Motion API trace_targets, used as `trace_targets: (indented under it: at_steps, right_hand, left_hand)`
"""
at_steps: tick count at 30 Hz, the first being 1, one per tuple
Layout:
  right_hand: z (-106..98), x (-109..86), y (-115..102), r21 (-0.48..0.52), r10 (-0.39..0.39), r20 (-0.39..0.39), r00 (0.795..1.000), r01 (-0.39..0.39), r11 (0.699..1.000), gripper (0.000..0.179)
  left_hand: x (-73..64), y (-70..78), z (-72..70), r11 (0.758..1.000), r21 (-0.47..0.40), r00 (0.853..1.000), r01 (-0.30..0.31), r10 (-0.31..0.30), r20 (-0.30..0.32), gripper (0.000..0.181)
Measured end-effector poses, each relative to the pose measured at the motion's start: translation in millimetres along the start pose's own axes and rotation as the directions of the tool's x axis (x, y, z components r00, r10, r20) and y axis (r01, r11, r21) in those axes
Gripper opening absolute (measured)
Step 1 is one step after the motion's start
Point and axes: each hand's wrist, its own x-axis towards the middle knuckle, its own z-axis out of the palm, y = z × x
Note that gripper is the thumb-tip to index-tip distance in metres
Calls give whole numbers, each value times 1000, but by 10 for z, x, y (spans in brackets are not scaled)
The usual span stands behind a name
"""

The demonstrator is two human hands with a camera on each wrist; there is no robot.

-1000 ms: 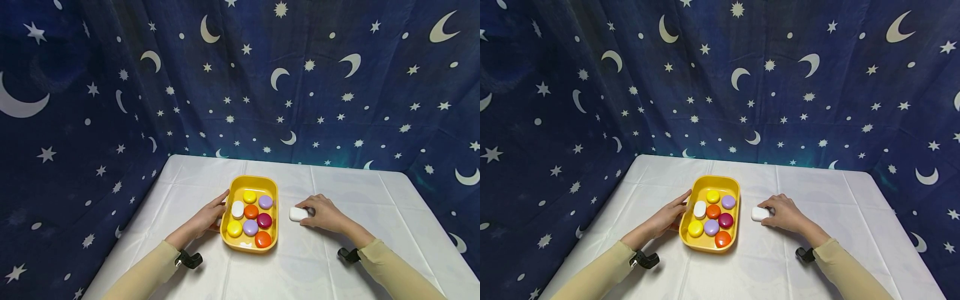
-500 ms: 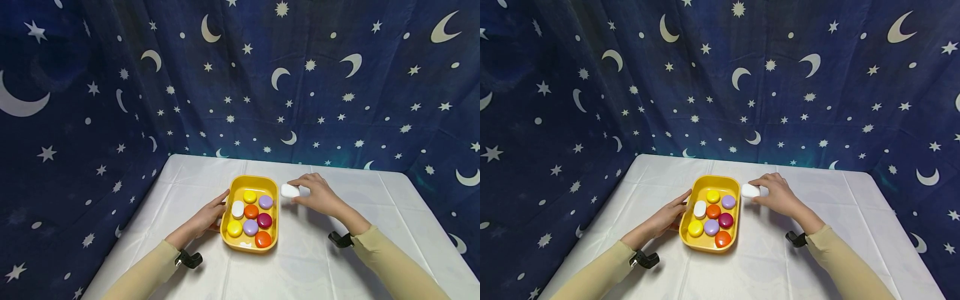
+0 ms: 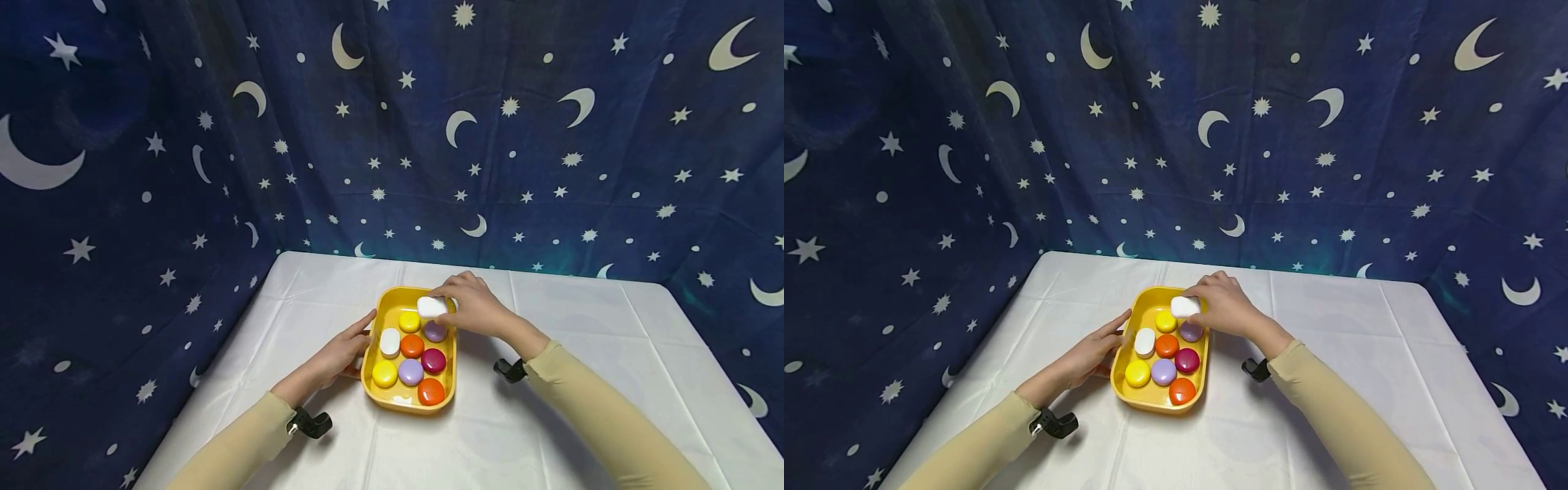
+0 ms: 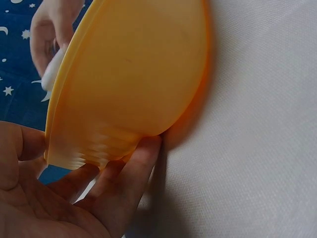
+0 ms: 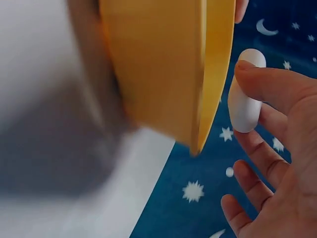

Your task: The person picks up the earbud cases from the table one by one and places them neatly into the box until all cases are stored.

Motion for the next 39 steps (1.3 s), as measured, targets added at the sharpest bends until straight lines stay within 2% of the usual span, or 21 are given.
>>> trace_targets:
  at_steps: [5,13,17,20,27,31,35,39]
  right_hand:
    - [92,190,-133,-71,-64,47,997,67,995,48]
    - [218,377,-305,-144,-95,132,987,114,983,45]
    - [241,406,-332,-158,-125,132,983,145,977,45]
    - [221,381,-312,-153,-117,105,988,132,979,45]
    - [108,193,-190,-85,-58,22,998,60,995,44]
    - [21,21,-131,-30,-50,-17,999,49,998,44]
    - [-62,-238,-61,9,-34,-63,997,34,999,47]
    - [-119,-589,84,41,-3,-118,993,8,999,48]
  left_hand:
    - [-2,7,10,1000,-4,1000,3,-3,1,63]
    - [15,17,21,1000,-3,1000,7,-7,8,64]
    - [30,18,36,1000,-7,1000,-1,1,8,64]
    - [38,22,47,1000,-14,1000,-4,4,4,64]
    - [47,16,43,1000,-15,1000,5,-6,-3,63]
    - [38,17,32,1000,-5,1000,7,-7,0,63]
    - [18,15,10,1000,0,1000,7,-7,7,63]
    - [-3,-11,-42,1000,4,1000,3,-3,3,64]
